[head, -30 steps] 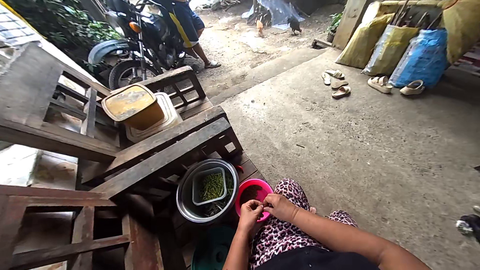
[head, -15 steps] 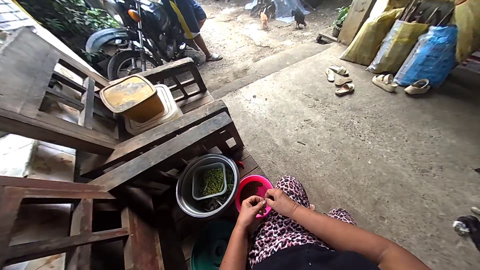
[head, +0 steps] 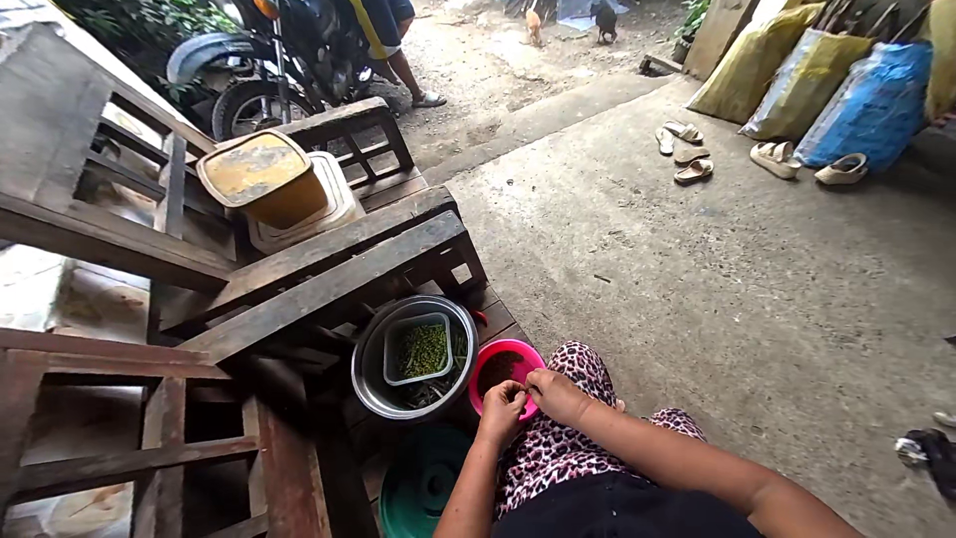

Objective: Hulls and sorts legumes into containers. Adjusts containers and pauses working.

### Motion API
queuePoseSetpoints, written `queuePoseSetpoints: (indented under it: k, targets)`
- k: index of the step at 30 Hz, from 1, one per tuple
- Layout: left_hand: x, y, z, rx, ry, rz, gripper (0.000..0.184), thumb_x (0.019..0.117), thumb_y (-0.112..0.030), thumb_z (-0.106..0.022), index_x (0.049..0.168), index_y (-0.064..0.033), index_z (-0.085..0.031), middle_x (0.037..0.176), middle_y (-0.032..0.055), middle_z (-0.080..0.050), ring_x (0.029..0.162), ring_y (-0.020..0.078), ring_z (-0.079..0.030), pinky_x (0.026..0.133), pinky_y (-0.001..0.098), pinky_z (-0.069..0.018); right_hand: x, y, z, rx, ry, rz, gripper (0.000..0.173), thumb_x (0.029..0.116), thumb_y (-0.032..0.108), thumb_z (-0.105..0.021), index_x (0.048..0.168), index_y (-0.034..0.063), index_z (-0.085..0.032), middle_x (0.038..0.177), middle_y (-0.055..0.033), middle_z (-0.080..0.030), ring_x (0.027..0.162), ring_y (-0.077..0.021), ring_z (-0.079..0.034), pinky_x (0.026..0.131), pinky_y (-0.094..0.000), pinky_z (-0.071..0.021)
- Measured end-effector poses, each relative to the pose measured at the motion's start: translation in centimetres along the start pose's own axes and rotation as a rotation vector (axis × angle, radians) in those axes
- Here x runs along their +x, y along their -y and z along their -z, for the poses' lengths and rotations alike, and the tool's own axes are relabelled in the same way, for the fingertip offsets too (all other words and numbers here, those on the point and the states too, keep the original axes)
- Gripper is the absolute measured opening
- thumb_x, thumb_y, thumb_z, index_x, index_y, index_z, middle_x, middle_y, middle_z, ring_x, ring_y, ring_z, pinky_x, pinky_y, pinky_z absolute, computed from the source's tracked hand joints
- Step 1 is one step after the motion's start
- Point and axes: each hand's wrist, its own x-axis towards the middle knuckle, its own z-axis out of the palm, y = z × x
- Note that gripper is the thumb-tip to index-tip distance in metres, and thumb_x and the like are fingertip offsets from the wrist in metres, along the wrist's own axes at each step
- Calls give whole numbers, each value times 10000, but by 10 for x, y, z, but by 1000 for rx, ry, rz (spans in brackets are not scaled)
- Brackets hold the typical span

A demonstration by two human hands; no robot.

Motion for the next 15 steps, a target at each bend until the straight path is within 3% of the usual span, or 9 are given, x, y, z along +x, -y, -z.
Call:
queuePoseSetpoints:
  k: [3, 5, 7, 10, 13, 15]
  targets:
    - [1, -1, 4, 150, 0, -18, 228, 993, -69, -589, 1182, 0, -695, 1103, 141, -713, 888, 183, -706, 852, 357, -583, 1, -6, 2, -46, -65, 9, 282, 1047, 104, -481, 1197, -25, -683, 1212, -239, -649, 1172, -361, -630, 1033, -490, -485]
    - [0, -6, 8, 223, 39, -23, 340, 985, -40, -572, 1315, -23, -650, 1285, 172, -653, 1054, 235, -690, 957, 392, -558, 1, -10, 1, -18, -106, 36, 262, 1031, 98, -520, 1172, -36, -696, 1201, -234, -668, 1173, -348, -637, 1053, -470, -480]
    - [-4, -9, 12, 196, 95, -39, 396, 964, -9, -565, 1356, -14, -622, 1358, 187, -617, 1148, 251, -661, 1006, 399, -535, -1, -9, -2, 16, -144, 60, 229, 1006, 90, -569, 1130, -54, -696, 1149, -226, -694, 1131, -329, -661, 1044, -453, -489]
    - [-10, -5, 14, -8, 133, -119, 310, 958, -57, -616, 1246, 46, -668, 1220, 192, -688, 1081, 214, -684, 979, 382, -542, -4, -8, -6, 69, -181, 123, 195, 981, 68, -601, 1075, -67, -704, 1057, -218, -713, 1025, -305, -688, 975, -443, -525]
    - [-16, -3, 16, -127, 80, -65, 212, 996, -80, -613, 1138, 60, -684, 1023, 143, -716, 834, 137, -697, 812, 317, -589, -5, -7, -11, 148, -202, 177, 197, 987, 54, -575, 1074, -52, -716, 1010, -185, -719, 896, -236, -697, 872, -387, -562]
    - [-22, -3, 20, -147, 41, -48, 190, 1003, -65, -595, 1110, 65, -683, 997, 134, -710, 800, 116, -686, 789, 294, -586, -6, -4, -14, 199, -184, 196, 215, 1006, 35, -544, 1106, -55, -711, 1034, -179, -719, 873, -202, -709, 841, -344, -589]
